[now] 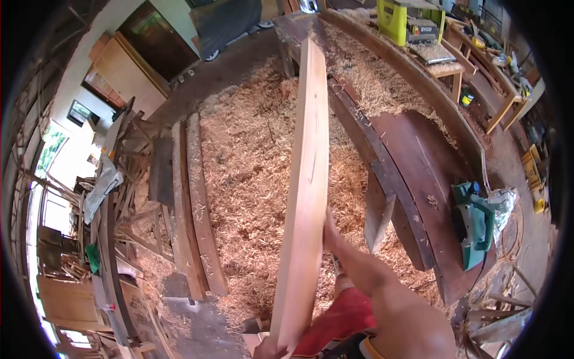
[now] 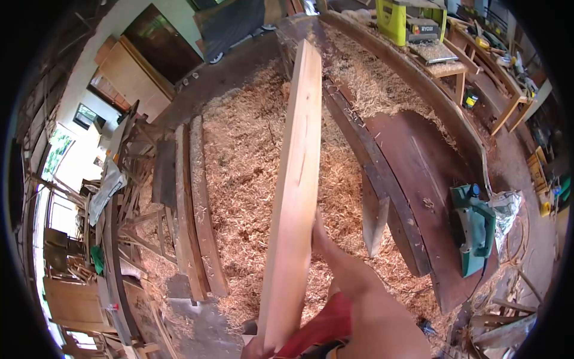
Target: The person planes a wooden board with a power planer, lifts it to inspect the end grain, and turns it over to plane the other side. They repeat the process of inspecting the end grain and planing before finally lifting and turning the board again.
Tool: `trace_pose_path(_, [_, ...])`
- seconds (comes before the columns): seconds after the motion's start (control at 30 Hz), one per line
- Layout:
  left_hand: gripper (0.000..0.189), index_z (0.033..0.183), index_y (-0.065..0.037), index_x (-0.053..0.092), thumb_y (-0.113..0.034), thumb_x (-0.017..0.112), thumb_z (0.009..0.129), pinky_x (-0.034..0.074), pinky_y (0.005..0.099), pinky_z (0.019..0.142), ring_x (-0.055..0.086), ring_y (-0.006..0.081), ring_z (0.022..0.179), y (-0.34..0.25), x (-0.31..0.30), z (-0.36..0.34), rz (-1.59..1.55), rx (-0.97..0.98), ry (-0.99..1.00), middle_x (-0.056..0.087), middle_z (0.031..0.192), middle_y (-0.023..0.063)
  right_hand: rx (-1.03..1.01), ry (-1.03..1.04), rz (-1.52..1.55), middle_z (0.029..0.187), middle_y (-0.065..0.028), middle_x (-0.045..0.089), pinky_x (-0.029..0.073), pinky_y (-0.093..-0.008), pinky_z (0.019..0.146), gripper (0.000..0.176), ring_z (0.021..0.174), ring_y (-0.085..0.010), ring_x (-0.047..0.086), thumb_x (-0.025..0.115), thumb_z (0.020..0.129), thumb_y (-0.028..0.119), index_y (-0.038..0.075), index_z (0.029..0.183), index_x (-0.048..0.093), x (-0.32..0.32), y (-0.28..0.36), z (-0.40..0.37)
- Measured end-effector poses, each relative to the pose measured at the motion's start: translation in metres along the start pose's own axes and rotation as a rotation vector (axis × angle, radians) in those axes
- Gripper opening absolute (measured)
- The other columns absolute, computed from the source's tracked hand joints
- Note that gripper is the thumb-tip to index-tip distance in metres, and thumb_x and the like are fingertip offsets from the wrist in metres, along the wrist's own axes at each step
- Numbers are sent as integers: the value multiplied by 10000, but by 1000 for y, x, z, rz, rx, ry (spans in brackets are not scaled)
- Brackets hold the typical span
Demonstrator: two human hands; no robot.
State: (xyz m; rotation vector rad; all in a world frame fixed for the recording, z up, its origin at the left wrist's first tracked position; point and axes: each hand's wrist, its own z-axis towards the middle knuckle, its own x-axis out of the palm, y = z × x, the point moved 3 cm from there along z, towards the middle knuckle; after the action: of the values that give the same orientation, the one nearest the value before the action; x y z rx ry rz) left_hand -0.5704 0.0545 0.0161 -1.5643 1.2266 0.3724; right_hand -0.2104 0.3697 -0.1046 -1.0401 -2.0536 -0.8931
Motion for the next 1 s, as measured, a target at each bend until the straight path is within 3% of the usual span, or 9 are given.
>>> trace_pose_path(0.07, [728,1383,-63,504,-202,809,737,525,440,899,650,382,1086,-24,-60,-2,-96,-268,128,641,1230,227,-10,-93,-62,1404,-171,533,437,-521,1056,949,1257,-332,536,258,900,815,66,1459,427,24,32,36])
trace_pose_path(0.2, [714,1371,-62,514,-199,812,737,525,440,894,653,381,1077,-11,-125,35,-61,-375,222,648,1212,225,28,-67,-123,1498,-176,444,312,-497,1148,944,1390,-351,386,221,913,805,93,1511,380,44,24,44])
trace_pose_path(0.3, [703,1361,-61,522,-197,815,736,525,440,890,655,379,1071,11,-157,84,-20,-311,277,652,1199,225,-113,-262,-216,1427,-164,531,381,-442,1111,893,1315,-278,499,299,926,775,89,1485,419,33,27,41])
trace_pose_path(0.53, [679,1339,-59,539,-191,820,735,525,439,881,659,376,1056,58,-206,172,68,-92,380,663,1167,222,-403,-261,10,1367,-137,577,460,-416,1061,750,1211,-253,596,274,1008,641,73,1481,401,100,53,-68])
trace_pose_path(0.7, [661,1323,-58,552,-187,823,735,525,438,874,663,374,1045,60,-218,221,190,93,521,671,1144,221,-696,-420,216,1363,-125,578,479,-405,1040,750,1177,-239,612,298,1003,653,84,1481,395,58,31,-153])
trace_pose_path(0.73, [658,1320,-58,554,-187,824,735,525,438,873,663,374,1042,55,-221,231,213,124,548,673,1139,221,-761,-463,176,1361,-134,565,467,-426,1052,851,1206,-259,586,216,955,751,109,1487,386,45,26,-169])
trace_pose_path(0.87, [643,1308,-57,564,-184,827,734,525,438,868,666,372,1034,33,-224,271,332,249,644,679,1121,219,-1003,-605,339,1375,-195,536,463,-470,1063,855,1227,-333,566,125,981,701,64,1525,292,18,-3,-247])
trace_pose_path(0.93, [636,1301,-56,569,-182,828,734,525,438,865,667,371,1029,11,-224,296,402,319,693,682,1112,219,-1045,-826,480,1366,-202,538,456,-489,1066,881,1227,-341,562,114,967,722,62,1521,298,9,-20,-281])
trace_pose_path(1.0, [629,1295,-56,574,-181,830,734,525,438,863,669,371,1025,-15,-223,323,487,383,738,685,1103,218,-1181,-726,614,1380,-188,533,445,-503,1065,910,1246,-352,543,157,935,774,90,1509,336,-49,-52,-288])
